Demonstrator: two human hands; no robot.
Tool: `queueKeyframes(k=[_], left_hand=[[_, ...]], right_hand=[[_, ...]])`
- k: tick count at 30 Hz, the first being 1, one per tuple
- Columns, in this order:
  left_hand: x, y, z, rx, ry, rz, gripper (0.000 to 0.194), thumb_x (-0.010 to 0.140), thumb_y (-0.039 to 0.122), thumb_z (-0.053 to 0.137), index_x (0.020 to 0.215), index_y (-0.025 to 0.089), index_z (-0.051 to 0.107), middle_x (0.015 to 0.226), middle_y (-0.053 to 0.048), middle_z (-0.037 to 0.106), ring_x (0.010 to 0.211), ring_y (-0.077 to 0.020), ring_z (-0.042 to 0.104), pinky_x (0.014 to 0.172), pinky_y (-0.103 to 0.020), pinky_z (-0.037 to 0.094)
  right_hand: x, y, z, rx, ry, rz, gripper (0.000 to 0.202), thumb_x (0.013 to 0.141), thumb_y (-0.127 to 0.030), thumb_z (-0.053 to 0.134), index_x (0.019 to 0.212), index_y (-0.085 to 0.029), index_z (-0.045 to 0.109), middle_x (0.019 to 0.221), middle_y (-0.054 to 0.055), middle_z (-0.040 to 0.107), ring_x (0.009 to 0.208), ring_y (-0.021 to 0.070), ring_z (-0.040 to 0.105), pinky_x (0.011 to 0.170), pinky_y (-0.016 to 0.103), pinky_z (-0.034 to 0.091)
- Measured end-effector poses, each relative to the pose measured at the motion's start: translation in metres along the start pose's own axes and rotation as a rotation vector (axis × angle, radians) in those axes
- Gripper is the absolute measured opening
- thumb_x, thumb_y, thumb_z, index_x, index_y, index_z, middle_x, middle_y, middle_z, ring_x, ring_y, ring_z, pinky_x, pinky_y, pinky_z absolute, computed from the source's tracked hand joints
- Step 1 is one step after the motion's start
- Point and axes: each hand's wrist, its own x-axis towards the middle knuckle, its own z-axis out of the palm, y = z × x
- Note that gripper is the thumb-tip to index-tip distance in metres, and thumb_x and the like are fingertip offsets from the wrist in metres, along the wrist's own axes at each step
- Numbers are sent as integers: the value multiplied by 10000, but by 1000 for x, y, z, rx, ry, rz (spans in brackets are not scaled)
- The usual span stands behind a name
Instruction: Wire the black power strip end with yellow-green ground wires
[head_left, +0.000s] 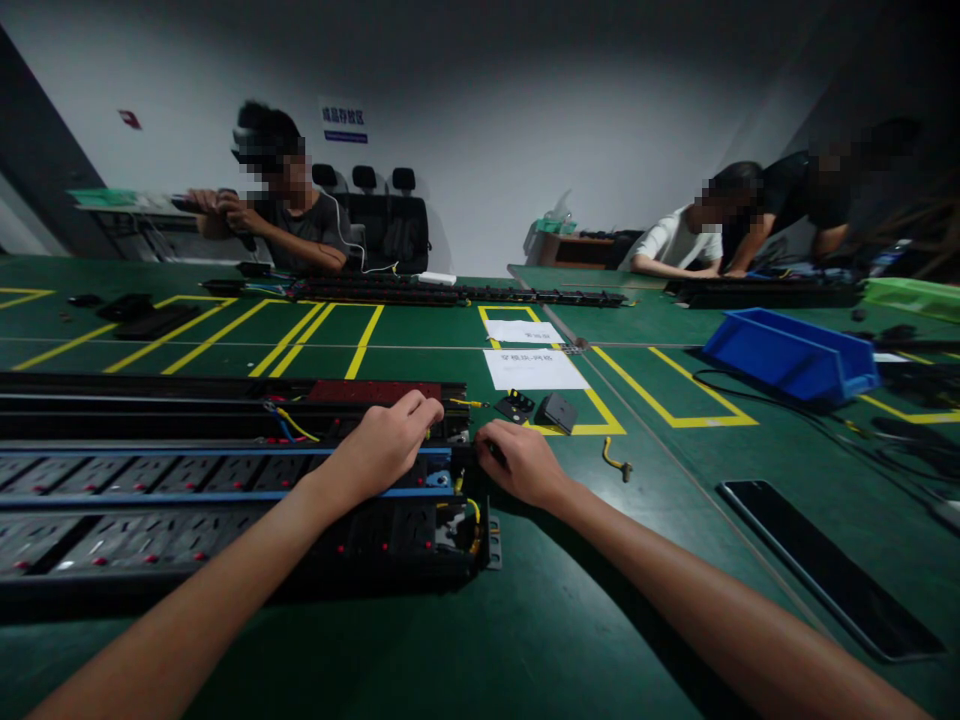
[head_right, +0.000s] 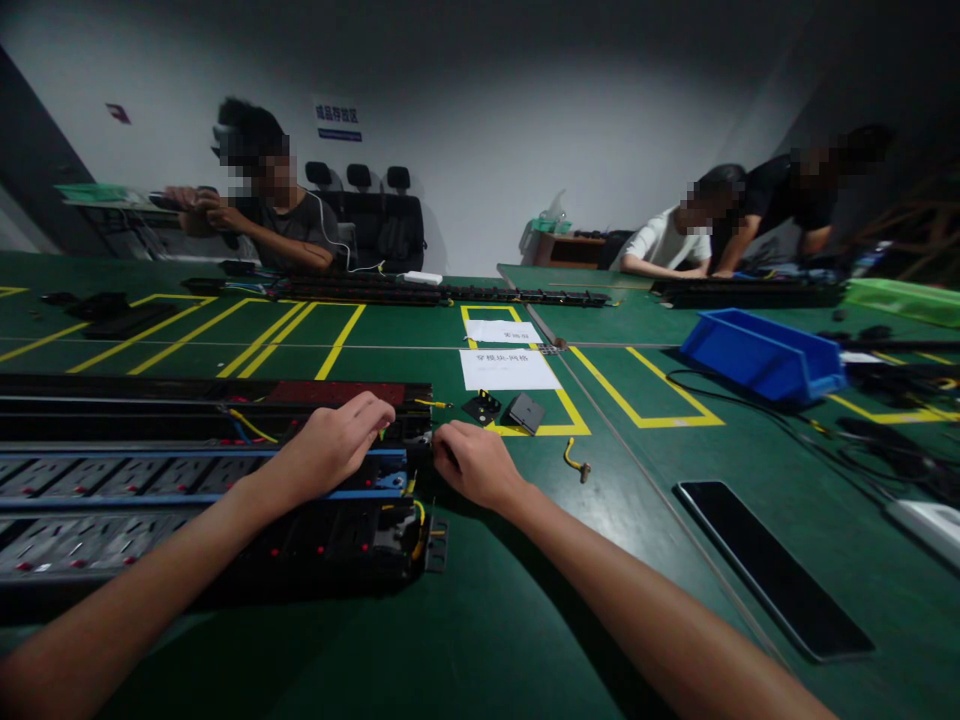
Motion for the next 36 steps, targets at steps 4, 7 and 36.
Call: queueKeyframes(k=[4,7,36], left_hand=[[1,0,-3,-4,-20,-4,258,890,39,422,1060,147,584,1022,-103,624,859,-204,624,639,-276,466],[2,-1,-3,-26,-19,-13,252,886,41,423,1047,146,587,1014,-104,627,854,-203,625,650,-277,468],[-1,-13,8,-174,150,-96,168,973,144,428,1043,170,578,980,-76,668,940,-222,626,853,-380,500]], right_hand=[[0,0,0,-5,2,4,75,911,-153,510,916,-198,569,807,29,612,696,162,537,618,256,336],[0,0,0,-6,-4,7,72,917,-160,509,918,-198,570,811,30,616,695,161,541,619,256,337],[0,1,2,-44,-1,35,85,887,-126,534,890,-201,573,805,27,626,705,166,561,626,259,346]])
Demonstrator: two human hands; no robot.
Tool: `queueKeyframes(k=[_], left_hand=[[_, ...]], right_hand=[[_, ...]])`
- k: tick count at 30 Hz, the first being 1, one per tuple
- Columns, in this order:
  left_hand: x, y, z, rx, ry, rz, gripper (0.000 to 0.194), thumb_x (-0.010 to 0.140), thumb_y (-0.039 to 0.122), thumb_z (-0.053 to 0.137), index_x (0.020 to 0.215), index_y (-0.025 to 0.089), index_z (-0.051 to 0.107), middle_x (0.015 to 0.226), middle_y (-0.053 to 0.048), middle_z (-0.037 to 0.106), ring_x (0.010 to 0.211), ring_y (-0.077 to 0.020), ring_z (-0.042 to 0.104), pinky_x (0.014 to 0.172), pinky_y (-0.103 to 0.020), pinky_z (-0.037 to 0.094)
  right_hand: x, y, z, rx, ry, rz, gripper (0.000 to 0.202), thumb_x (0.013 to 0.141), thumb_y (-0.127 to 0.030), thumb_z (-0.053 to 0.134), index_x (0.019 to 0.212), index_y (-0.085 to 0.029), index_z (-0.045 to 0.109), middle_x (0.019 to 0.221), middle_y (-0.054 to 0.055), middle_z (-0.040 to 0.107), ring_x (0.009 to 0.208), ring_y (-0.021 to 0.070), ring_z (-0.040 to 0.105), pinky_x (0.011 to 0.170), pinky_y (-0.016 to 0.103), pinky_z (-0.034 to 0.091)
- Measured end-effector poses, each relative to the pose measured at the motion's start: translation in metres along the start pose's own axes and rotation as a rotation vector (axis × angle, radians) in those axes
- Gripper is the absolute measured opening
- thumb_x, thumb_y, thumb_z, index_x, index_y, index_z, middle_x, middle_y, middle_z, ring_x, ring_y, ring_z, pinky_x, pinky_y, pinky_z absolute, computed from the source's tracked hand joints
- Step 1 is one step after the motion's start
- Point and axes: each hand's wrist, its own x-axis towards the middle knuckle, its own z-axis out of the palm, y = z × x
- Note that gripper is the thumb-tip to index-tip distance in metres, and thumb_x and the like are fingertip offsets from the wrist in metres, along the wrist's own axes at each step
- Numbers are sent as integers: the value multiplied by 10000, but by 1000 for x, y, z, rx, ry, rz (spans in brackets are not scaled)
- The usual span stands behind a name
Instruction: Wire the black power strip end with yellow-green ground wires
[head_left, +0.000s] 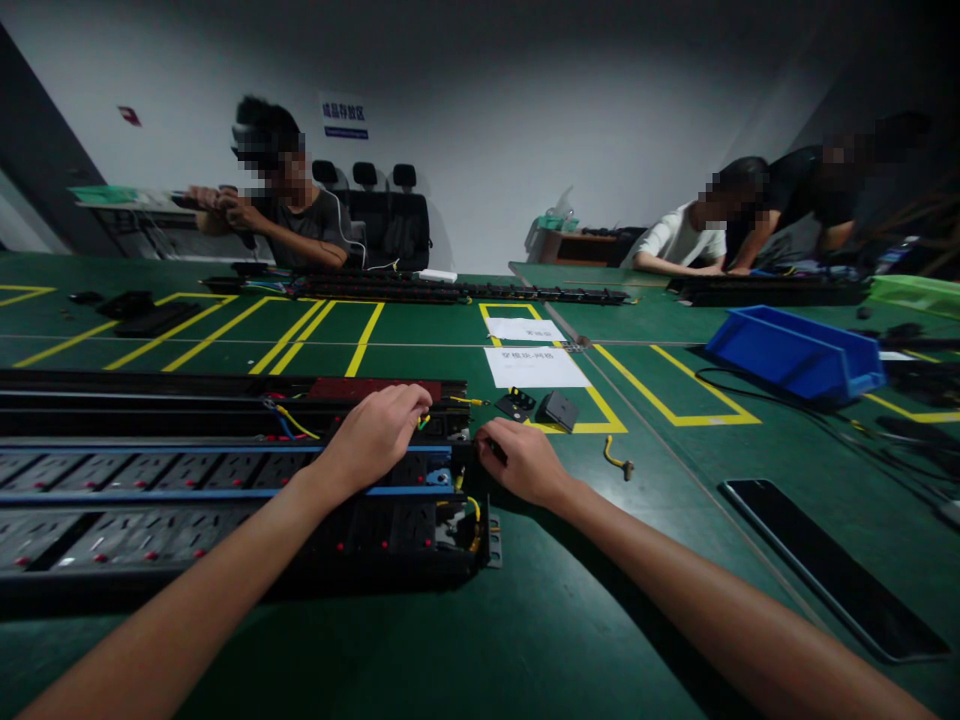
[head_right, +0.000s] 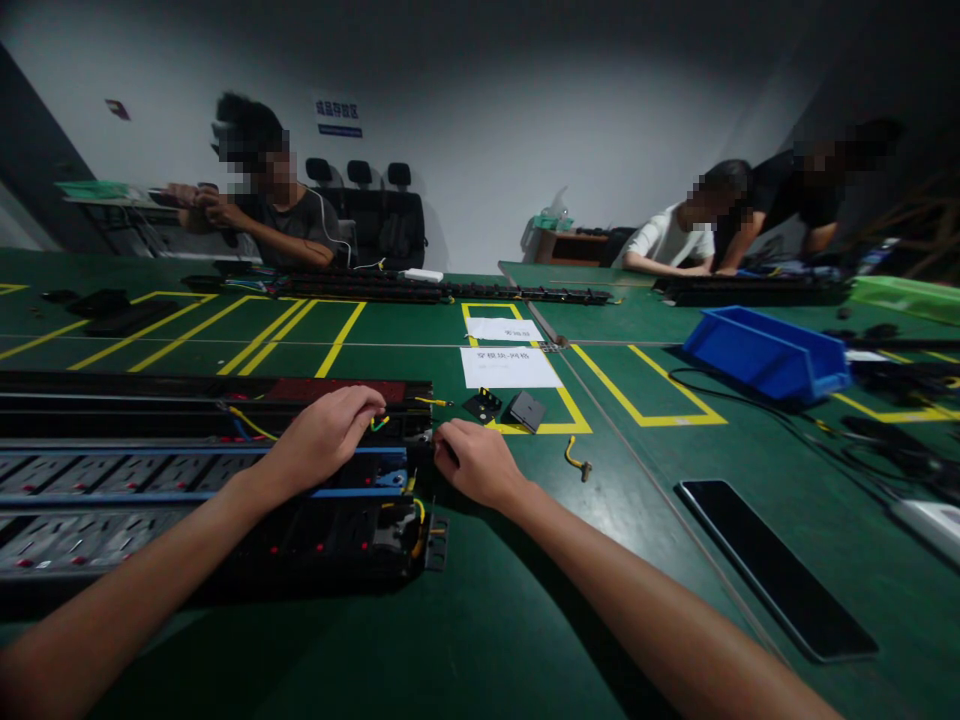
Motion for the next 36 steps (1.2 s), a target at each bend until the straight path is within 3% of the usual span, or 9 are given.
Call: queueKeyframes(k=[9,20,29,36], left_hand=[[-2,2,-2,-13,-26,11,223,942,102,419,1073,168,587,983,-85,660,930,-213,636,841,-363,509],[-1,4,-4,202,-12,11,194,941,110,478,1079,171,599,1016,-86,676,950,-249,615,834,-384,490],[-2,2,-3,79,14,1,174,975,140,473,1109,163,582,1049,-93,655,970,-232,621,865,-384,509],[-1,0,1,-45,105,14,167,959,101,472,1075,152,580,1016,-88,632,960,-216,620,869,-374,516]], right_hand=[[0,0,-1,17,-3,-7,103,875,-108,535,896,-203,570,823,28,630,723,164,565,637,258,356],[0,1,1,4,-2,-4,93,875,-119,548,899,-204,576,817,29,625,717,170,564,631,262,351],[-1,1,0,7,-7,-15,88,888,-126,525,909,-202,565,819,31,622,724,170,567,642,260,355],[-1,1,-1,28,1,-28,91,888,-137,505,909,-196,571,825,39,633,719,172,569,632,259,358]])
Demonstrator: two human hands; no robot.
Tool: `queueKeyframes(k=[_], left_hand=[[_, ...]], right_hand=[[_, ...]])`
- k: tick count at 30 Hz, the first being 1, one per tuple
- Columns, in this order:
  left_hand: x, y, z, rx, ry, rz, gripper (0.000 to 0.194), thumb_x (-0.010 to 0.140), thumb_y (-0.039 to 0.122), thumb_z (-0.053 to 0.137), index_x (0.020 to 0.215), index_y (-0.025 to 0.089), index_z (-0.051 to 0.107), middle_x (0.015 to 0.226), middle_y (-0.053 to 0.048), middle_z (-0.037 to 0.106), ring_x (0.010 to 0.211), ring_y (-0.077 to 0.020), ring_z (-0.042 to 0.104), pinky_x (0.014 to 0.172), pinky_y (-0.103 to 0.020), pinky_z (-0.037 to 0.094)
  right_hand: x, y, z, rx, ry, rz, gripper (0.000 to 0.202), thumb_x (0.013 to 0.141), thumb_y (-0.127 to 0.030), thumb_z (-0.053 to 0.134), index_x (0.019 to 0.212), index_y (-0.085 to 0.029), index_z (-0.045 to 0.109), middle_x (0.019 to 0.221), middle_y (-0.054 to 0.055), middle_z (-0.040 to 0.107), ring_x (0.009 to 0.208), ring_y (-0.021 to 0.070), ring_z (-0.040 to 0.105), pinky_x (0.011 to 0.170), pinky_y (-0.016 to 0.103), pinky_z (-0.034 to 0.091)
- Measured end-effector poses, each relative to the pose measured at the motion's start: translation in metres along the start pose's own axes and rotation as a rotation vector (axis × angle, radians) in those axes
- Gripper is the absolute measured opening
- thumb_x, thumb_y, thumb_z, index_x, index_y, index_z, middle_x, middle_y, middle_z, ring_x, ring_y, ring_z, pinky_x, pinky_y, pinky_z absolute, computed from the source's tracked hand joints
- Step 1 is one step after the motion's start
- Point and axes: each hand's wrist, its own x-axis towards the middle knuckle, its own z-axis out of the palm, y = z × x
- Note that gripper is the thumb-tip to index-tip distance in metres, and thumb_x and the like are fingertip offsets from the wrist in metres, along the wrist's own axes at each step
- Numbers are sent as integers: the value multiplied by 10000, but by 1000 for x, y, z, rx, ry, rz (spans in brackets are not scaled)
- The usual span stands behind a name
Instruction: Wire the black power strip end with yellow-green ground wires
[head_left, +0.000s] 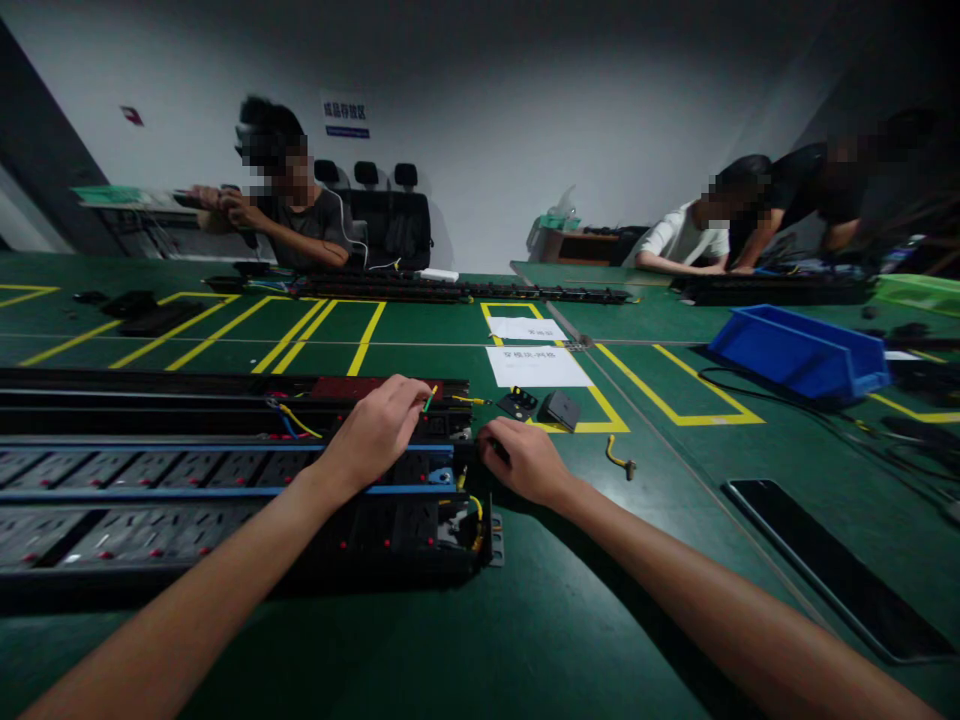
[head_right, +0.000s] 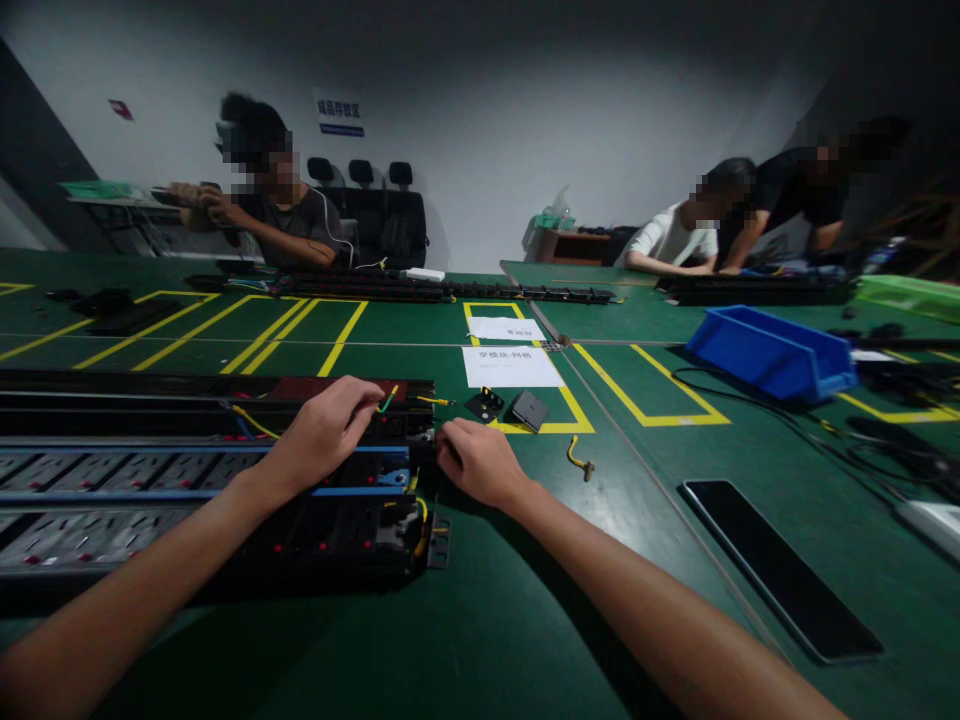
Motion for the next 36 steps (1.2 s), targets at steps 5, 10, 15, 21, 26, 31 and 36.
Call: queueKeyframes(k=[5,10,15,21,26,31,36], left_hand=[[1,-1,1,-10,35,1,163,940,88,480,1058,155,572,979,-76,620,931,-208,617,843,-361,517],[0,-2,1,-15,26,13,153,953,104,472,1059,165,563,977,-68,619,923,-199,613,838,-355,513],[1,-1,-1,21,30,3,127,961,133,499,1061,166,570,992,-68,631,926,-201,617,828,-354,507],[0,0,-2,21,30,9,90,962,157,521,1030,156,580,976,-75,628,897,-201,611,800,-345,512],[-1,-1,-1,6,35,12,81,960,144,523,1011,160,583,989,-76,624,928,-206,614,829,-355,516],[-1,-2,0,-6,51,18,76,947,132,537,1007,162,571,961,-60,611,894,-190,610,810,-340,517],[-2,-1,0,-7,25,24,154,890,71,546,1010,168,554,958,-50,597,885,-182,601,790,-318,509]], right_hand=[[0,0,0,1,7,0,90,892,-142,495,901,-196,566,821,41,632,718,176,571,634,263,360],[0,1,0,15,3,-4,94,892,-139,495,903,-199,566,823,40,633,721,176,573,634,263,362],[0,1,1,11,4,-4,97,883,-135,503,910,-198,571,827,42,635,720,177,572,635,264,359],[1,1,1,14,7,-11,91,894,-140,492,897,-198,562,816,38,622,716,174,564,635,261,354],[0,1,0,5,3,-12,87,903,-150,493,914,-201,563,822,39,625,714,171,560,633,259,351],[1,1,0,12,4,-15,83,904,-151,495,907,-199,562,814,39,624,715,174,565,630,262,354],[0,1,0,10,5,-7,78,913,-159,503,918,-199,569,823,40,625,712,174,563,628,262,355]])
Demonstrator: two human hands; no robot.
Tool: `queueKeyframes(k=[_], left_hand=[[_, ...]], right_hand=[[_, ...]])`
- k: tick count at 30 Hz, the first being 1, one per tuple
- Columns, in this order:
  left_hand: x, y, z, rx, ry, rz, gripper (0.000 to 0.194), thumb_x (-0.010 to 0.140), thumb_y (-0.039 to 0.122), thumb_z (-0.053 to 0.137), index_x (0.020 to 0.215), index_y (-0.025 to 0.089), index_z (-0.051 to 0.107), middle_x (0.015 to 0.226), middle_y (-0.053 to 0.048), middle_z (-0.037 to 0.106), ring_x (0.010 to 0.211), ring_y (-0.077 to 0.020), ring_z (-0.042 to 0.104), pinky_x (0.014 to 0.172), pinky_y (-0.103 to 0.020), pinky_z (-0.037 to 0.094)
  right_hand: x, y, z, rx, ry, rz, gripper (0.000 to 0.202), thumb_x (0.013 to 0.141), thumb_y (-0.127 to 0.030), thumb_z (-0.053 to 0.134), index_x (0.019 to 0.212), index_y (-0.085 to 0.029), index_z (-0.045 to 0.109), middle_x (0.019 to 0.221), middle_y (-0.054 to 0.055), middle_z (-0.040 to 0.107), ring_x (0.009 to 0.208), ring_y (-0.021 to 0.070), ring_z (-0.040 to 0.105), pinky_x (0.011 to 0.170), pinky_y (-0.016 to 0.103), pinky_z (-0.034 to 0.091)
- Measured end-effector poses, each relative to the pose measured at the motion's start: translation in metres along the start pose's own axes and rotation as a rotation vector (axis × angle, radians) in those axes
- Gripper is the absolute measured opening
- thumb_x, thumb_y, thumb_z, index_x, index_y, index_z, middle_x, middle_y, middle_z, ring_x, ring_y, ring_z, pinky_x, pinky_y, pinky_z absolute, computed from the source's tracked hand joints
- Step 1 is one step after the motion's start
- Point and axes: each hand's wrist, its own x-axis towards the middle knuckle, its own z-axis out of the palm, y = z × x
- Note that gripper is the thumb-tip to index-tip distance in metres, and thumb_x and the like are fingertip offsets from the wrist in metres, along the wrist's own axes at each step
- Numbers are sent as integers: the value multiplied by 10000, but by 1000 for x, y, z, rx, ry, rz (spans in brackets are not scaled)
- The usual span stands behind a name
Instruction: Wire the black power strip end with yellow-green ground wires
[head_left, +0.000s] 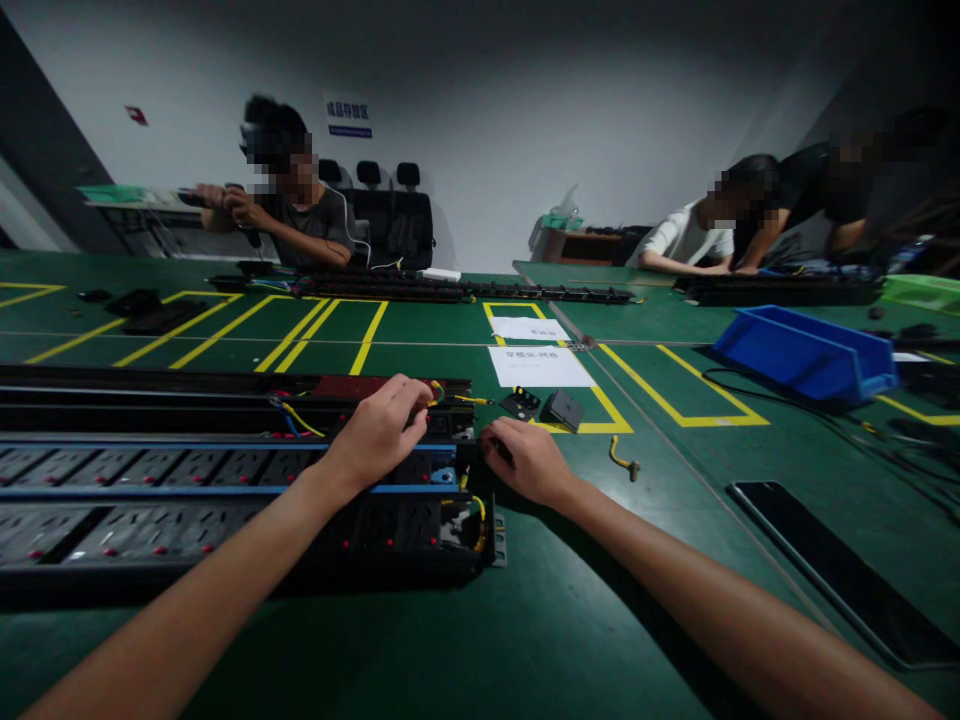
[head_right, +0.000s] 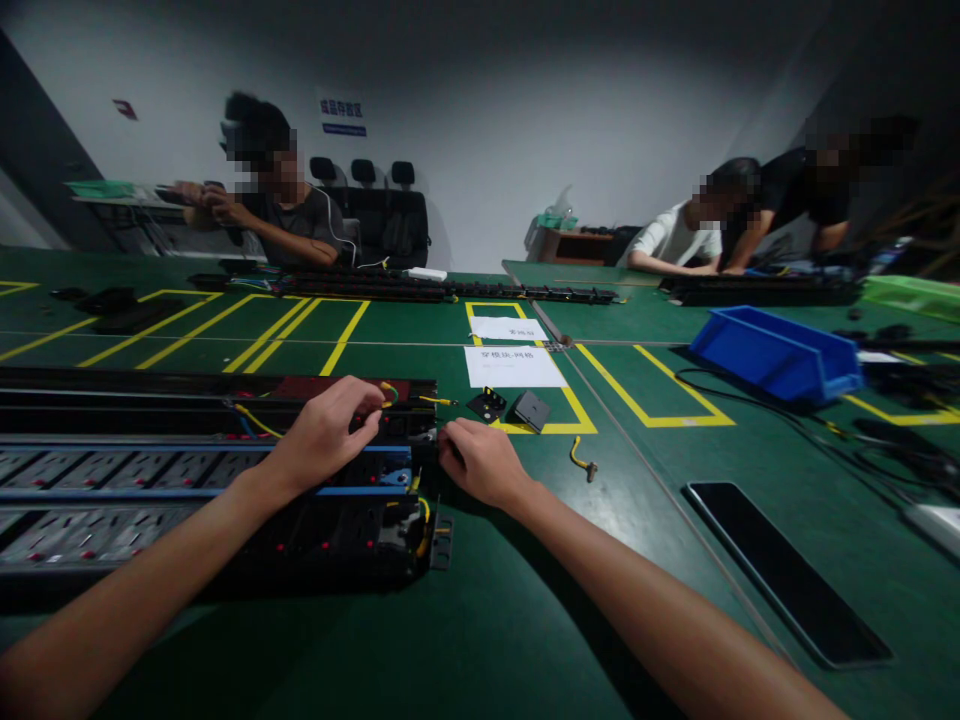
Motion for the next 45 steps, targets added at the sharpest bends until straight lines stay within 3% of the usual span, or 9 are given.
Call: queueKeyframes(k=[6,12,20,31,37,45], left_hand=[[-1,1,-3,15,-61,5,241,794,-13,550,957,165,557,954,-48,577,833,-173,581,740,-307,500],[-3,0,-1,0,-45,7,256,873,55,543,1082,172,634,1034,-67,567,934,-189,614,856,-353,539],[-2,-6,2,-14,3,-34,180,882,59,557,984,169,658,1000,-56,563,916,-184,609,856,-371,545],[-1,1,-2,-35,-87,-52,111,918,102,559,970,173,626,1010,-54,572,900,-180,612,830,-347,520],[2,6,-7,43,-224,55,75,914,142,585,960,174,635,983,-62,606,893,-199,617,805,-350,503],[1,2,-7,-21,-235,7,48,913,196,567,936,193,610,939,-48,635,871,-193,609,769,-321,464]], right_hand=[[0,0,0,2,6,-1,80,913,-150,511,923,-199,574,815,34,622,707,170,560,625,259,351],[1,0,2,-23,3,16,75,903,-146,527,902,-201,578,808,31,628,700,168,559,621,259,342],[1,0,3,-25,14,23,91,885,-126,544,898,-203,590,800,26,627,702,166,561,623,257,340],[1,-1,2,-38,12,25,81,888,-130,549,899,-200,588,794,23,623,699,163,553,622,255,337],[1,-1,2,-33,8,20,81,887,-129,547,895,-202,583,787,21,617,691,164,548,617,255,335],[1,1,5,-29,21,21,94,886,-125,548,891,-207,594,784,19,620,699,163,559,625,255,344]])
